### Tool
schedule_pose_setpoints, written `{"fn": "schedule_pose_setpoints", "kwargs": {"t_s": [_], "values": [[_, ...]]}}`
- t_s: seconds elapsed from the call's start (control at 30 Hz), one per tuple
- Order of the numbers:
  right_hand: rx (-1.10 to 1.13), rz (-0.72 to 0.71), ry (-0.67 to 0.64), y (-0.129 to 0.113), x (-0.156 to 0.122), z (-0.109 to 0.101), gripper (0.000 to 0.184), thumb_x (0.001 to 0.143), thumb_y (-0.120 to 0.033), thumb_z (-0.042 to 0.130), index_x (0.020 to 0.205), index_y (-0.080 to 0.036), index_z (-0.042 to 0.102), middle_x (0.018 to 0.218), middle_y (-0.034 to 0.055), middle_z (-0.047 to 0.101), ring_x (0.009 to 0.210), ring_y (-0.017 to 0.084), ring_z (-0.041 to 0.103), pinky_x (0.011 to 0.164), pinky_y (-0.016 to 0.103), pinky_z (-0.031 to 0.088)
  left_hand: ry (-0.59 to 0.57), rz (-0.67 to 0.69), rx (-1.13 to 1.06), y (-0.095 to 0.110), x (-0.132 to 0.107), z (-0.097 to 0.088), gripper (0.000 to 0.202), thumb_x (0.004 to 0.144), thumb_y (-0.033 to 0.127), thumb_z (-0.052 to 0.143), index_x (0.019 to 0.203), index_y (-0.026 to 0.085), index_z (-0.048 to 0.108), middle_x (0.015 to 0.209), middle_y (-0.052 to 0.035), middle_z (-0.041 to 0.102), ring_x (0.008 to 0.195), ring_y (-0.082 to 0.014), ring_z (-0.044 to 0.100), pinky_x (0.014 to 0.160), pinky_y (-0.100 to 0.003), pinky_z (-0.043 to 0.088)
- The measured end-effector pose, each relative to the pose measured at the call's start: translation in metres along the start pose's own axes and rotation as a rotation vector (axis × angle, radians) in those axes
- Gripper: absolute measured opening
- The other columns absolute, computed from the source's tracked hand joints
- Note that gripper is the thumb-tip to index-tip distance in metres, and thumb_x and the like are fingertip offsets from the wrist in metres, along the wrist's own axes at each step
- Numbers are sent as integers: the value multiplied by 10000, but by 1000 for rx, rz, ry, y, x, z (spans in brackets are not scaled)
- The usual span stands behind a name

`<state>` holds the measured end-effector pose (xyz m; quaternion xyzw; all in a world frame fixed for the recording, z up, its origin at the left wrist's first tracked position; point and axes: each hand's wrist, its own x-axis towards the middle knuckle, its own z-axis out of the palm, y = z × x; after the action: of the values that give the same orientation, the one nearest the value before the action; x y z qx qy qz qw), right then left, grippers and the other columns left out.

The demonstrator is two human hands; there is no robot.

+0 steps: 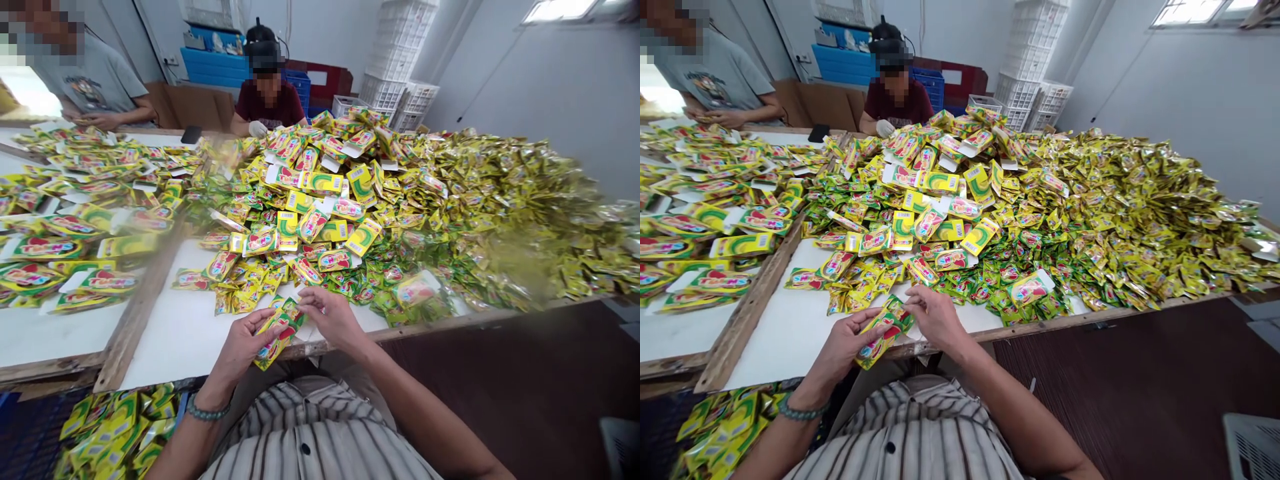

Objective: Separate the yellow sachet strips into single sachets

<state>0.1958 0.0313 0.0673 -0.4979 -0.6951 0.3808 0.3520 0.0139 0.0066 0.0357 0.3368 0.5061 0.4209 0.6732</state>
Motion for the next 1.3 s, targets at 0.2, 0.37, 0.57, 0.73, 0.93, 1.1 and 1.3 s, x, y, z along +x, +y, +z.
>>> {"fn": "schedule_pose_setpoints", "kwargs": {"t_s": [0.2,0.37,0.57,0.73,0.93,1.1,1.3], "values": [[68,44,-114,-7,-8,8,183,893,-253,439,1064,-225,497,701,-34,660,616,130,569,599,224,389,3,0,-16,0,-2,3,549,568,344,839,1039,131,654,892,-79,753,742,-212,701,702,-304,545],[90,24,-57,-4,-8,20,324,840,-215,499,1156,-209,425,666,-53,607,571,121,506,554,211,350,-4,33,-31,2,-3,1,490,594,373,820,992,137,657,813,-60,750,687,-191,689,642,-270,532],[51,14,-259,0,-2,29,418,868,-226,498,1273,-205,397,525,-109,475,491,102,408,533,200,320,-101,-51,34,-6,-5,-4,444,660,446,760,976,154,653,807,-48,745,707,-189,683,655,-272,516],[21,-130,-118,3,12,30,393,869,-235,534,1251,-222,442,938,17,676,815,149,606,749,269,457,169,73,296,57,2,-54,509,551,467,806,898,121,668,800,-77,736,705,-232,667,602,-306,504],[-681,-149,184,36,47,-3,426,784,-179,624,1201,-152,540,1173,144,603,1069,291,515,891,418,427,819,907,340,152,-16,-89,564,734,367,705,1257,307,504,1390,7,506,1261,-214,466,921,-303,478],[-786,-237,298,42,29,8,311,859,-89,438,1139,-113,571,1004,137,646,928,249,548,835,382,443,447,347,158,77,9,-30,475,618,502,759,938,167,657,867,-57,715,788,-213,667,758,-357,541],[-586,-520,62,15,-17,30,309,914,-210,449,1218,-183,500,1114,99,630,1023,204,551,895,340,431,200,166,-151,5,38,29,615,522,445,830,996,141,583,846,-51,717,771,-209,682,720,-318,540]]}}
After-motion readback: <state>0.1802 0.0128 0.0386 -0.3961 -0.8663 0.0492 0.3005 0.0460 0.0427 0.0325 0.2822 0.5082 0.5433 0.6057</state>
